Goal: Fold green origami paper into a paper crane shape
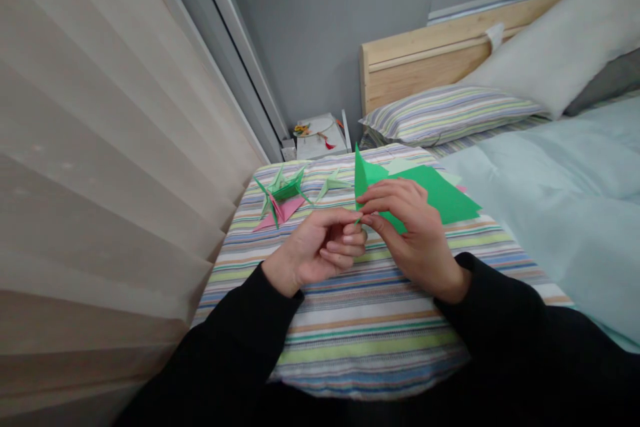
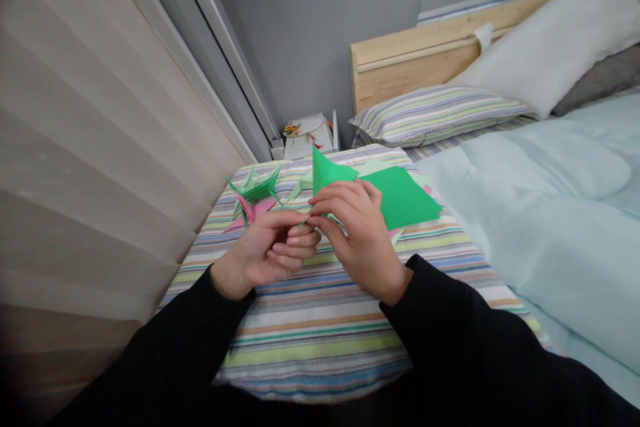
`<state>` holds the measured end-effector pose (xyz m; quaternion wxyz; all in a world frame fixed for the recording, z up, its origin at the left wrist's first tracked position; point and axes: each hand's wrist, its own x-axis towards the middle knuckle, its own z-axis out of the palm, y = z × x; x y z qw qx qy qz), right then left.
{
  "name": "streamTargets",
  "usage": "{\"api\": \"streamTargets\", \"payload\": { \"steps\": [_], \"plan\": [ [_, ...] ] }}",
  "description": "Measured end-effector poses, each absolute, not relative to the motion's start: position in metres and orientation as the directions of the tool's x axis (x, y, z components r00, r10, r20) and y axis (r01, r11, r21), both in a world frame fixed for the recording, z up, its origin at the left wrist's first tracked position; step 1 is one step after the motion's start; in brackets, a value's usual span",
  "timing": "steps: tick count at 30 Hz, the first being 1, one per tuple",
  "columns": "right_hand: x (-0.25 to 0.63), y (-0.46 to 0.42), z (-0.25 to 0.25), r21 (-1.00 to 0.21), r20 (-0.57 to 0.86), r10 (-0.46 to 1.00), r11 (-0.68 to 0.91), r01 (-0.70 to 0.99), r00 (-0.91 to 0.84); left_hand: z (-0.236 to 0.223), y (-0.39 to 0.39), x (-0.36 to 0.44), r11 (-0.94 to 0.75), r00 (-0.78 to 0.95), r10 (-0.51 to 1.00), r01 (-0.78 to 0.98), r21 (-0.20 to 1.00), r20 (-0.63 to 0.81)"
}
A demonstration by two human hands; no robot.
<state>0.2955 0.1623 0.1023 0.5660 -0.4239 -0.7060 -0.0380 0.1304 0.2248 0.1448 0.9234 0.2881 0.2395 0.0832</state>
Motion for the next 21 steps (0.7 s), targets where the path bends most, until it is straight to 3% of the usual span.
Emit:
{"api": "streamTargets", "payload": {
  "steps": [3,4,6,8,10,14,21],
  "plan": [
    [0.294,0.162,0.104,-0.428,0.831,0.555,0.605,0.671,0.03,0.139,0.221,0.134,0.642,0.827,0.443,-0.025,0.766,-0.345],
    [0.294,0.161,0.104,-0.424,0.838,0.543,0.594,0.684,0.047,0.136,0.22,0.135,0.507,0.783,0.559,-0.062,0.86,-0.273],
    [0.294,0.159,0.106,-0.417,0.855,0.511,0.583,0.698,0.084,0.13,0.217,0.137,0.091,0.581,0.814,-0.175,0.98,0.028],
    [0.294,0.157,0.108,-0.419,0.866,0.489,0.589,0.691,0.108,0.128,0.213,0.138,-0.23,0.443,0.848,-0.189,0.955,0.292],
    [0.293,0.155,0.11,-0.417,0.873,0.477,0.617,0.667,0.104,0.129,0.21,0.138,-0.421,0.431,0.772,-0.204,0.884,0.467],
    [0.293,0.151,0.112,-0.401,0.889,0.45,0.678,0.615,0.084,0.136,0.204,0.138,-0.551,0.523,0.635,-0.211,0.808,0.569],
    [0.293,0.15,0.114,-0.441,0.864,0.499,0.679,0.587,0.071,0.132,0.208,0.139,-0.547,0.446,0.677,-0.227,0.806,0.586]
  ]
}}
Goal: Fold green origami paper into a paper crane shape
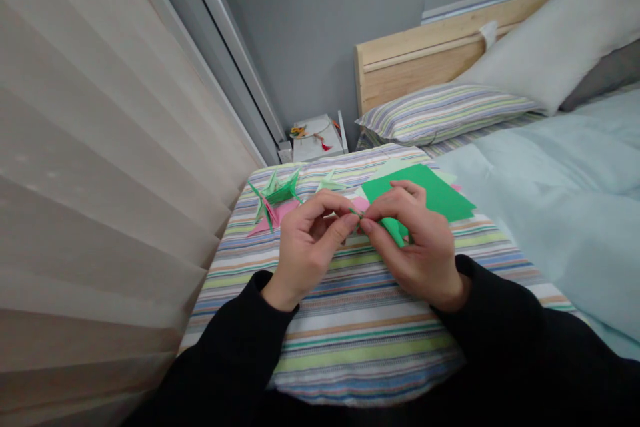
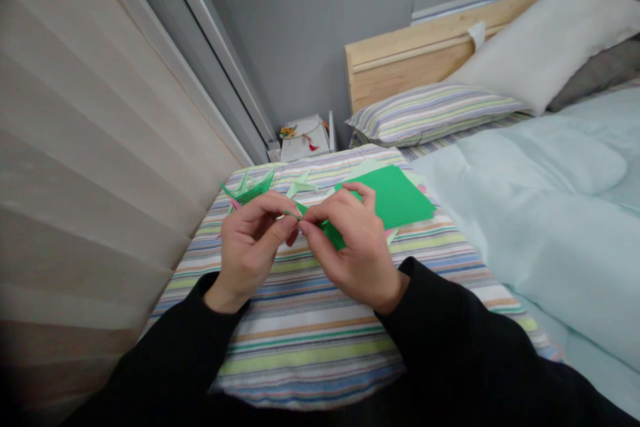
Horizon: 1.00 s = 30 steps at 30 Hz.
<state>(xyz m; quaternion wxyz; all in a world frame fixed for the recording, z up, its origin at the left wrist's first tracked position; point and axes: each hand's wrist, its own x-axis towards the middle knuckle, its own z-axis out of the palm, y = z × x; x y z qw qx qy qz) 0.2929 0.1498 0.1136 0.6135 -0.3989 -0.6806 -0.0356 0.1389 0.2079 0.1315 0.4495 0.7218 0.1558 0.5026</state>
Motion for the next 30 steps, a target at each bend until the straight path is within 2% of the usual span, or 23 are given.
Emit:
{"api": "streamTargets", "payload": {
  "steps": [5,14,21,27,30],
  "plan": [
    [0.2934,0.1492,0.1155,-0.456,0.848,0.525,0.662,0.595,0.065,0.1266,0.213,0.1371,-0.505,0.442,0.665,-0.328,0.799,0.602],
    [0.2953,0.1479,0.117,-0.506,0.813,0.58,0.669,0.544,0.043,0.1278,0.2156,0.1367,-0.481,0.421,0.669,-0.383,0.789,0.612],
    [0.2951,0.1492,0.1187,-0.514,0.821,0.567,0.676,0.529,0.073,0.1291,0.2128,0.1385,-0.461,0.328,0.772,-0.302,0.834,0.545],
    [0.2962,0.1502,0.118,-0.551,0.804,0.581,0.653,0.519,0.123,0.126,0.2131,0.1387,-0.378,0.469,0.75,-0.275,0.884,0.466],
    [0.297,0.1507,0.1177,-0.548,0.805,0.58,0.649,0.528,0.124,0.1259,0.2124,0.1391,-0.396,0.463,0.746,-0.267,0.879,0.477]
  ]
}}
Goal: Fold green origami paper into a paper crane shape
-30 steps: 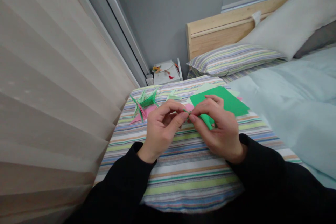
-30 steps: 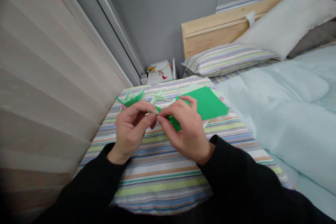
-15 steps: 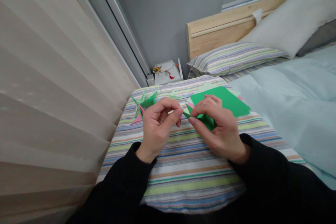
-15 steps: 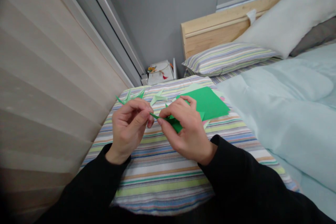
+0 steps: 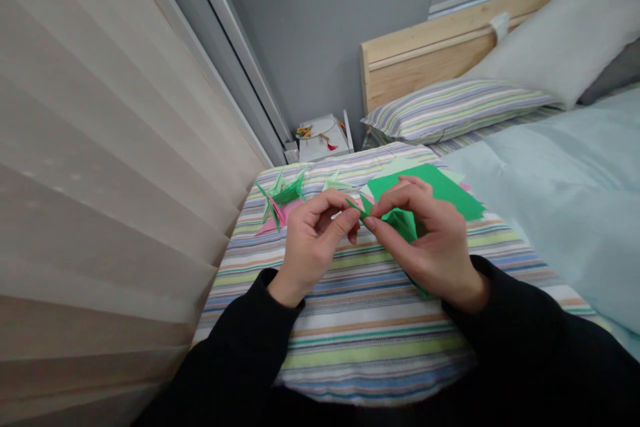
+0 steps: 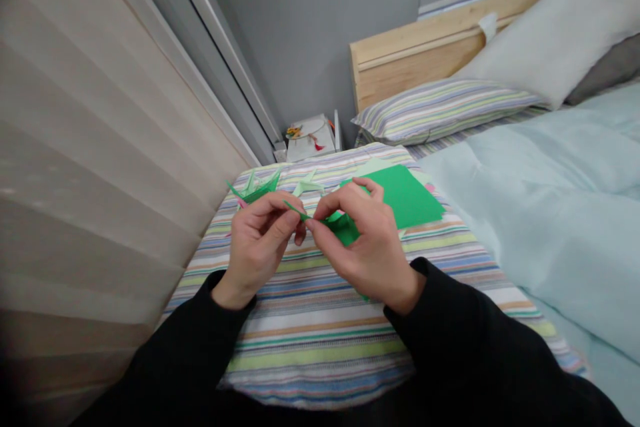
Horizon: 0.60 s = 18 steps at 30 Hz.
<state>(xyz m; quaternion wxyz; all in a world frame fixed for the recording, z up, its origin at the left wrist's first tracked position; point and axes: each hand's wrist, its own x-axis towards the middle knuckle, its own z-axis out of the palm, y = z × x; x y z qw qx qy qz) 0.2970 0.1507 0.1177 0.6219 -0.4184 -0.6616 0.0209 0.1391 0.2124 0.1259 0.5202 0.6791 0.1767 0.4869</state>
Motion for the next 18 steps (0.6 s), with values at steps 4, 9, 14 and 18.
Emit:
{"api": "streamTargets", "payload": {
  "steps": [4,9,14,18],
  "plan": [
    [0.2977,0.1507,0.118,-0.529,0.813,0.57,0.639,0.558,0.118,0.126,0.2142,0.1395,-0.462,0.395,0.738,-0.294,0.836,0.547],
    [0.2988,0.151,0.1194,-0.51,0.809,0.581,0.619,0.597,0.09,0.126,0.2168,0.1398,-0.508,0.361,0.713,-0.326,0.798,0.601],
    [0.2995,0.1523,0.1193,-0.518,0.809,0.581,0.632,0.576,0.09,0.1259,0.2168,0.1398,-0.489,0.365,0.737,-0.294,0.822,0.569],
    [0.3,0.152,0.1198,-0.52,0.805,0.587,0.633,0.573,0.082,0.1258,0.2157,0.14,-0.444,0.401,0.747,-0.291,0.847,0.53]
  ]
}}
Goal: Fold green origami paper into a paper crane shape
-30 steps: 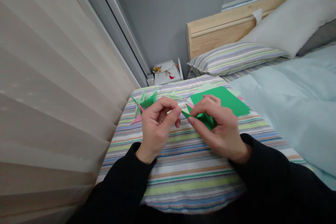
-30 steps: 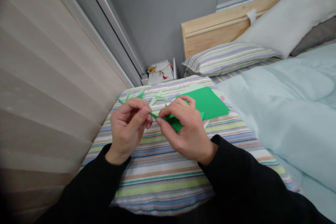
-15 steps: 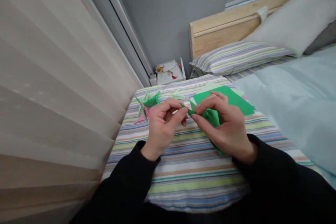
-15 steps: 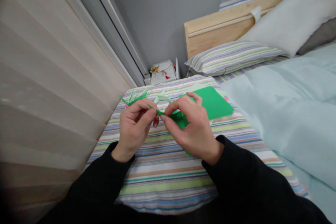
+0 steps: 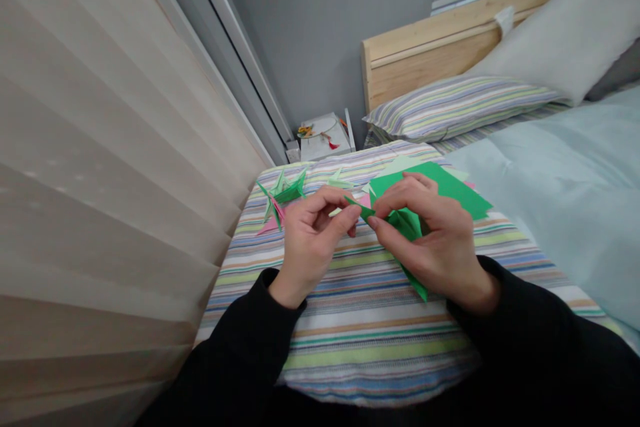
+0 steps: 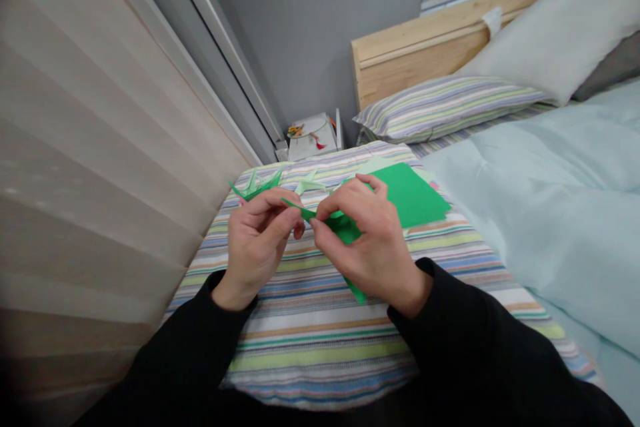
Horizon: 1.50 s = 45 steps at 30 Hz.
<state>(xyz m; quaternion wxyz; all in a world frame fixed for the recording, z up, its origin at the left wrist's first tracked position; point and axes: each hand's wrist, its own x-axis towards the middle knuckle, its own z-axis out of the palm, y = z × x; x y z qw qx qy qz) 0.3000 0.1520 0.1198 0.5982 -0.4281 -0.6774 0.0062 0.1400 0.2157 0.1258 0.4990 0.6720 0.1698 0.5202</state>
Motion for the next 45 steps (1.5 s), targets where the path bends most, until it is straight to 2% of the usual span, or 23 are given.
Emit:
{"api": "streamTargets", "payload": {
  "steps": [10,21,28,37,45],
  "plan": [
    [0.2988,0.1525,0.1218,-0.48,0.843,0.532,0.675,0.56,0.082,0.1216,0.2208,0.1378,-0.534,0.331,0.733,-0.263,0.804,0.595],
    [0.2994,0.1537,0.1204,-0.496,0.838,0.541,0.699,0.515,0.073,0.1244,0.2182,0.1384,-0.462,0.36,0.766,-0.267,0.846,0.532],
    [0.2979,0.1502,0.1215,-0.559,0.782,0.615,0.62,0.551,0.102,0.1242,0.2193,0.1366,-0.489,0.348,0.759,-0.255,0.834,0.551],
    [0.3003,0.1515,0.1216,-0.548,0.757,0.654,0.647,0.53,-0.016,0.1233,0.2179,0.1382,-0.531,0.336,0.736,-0.253,0.809,0.588],
    [0.2998,0.1499,0.1239,-0.581,0.73,0.683,0.651,0.489,-0.041,0.1247,0.2173,0.1383,-0.458,0.353,0.756,-0.316,0.831,0.551]
  ]
}}
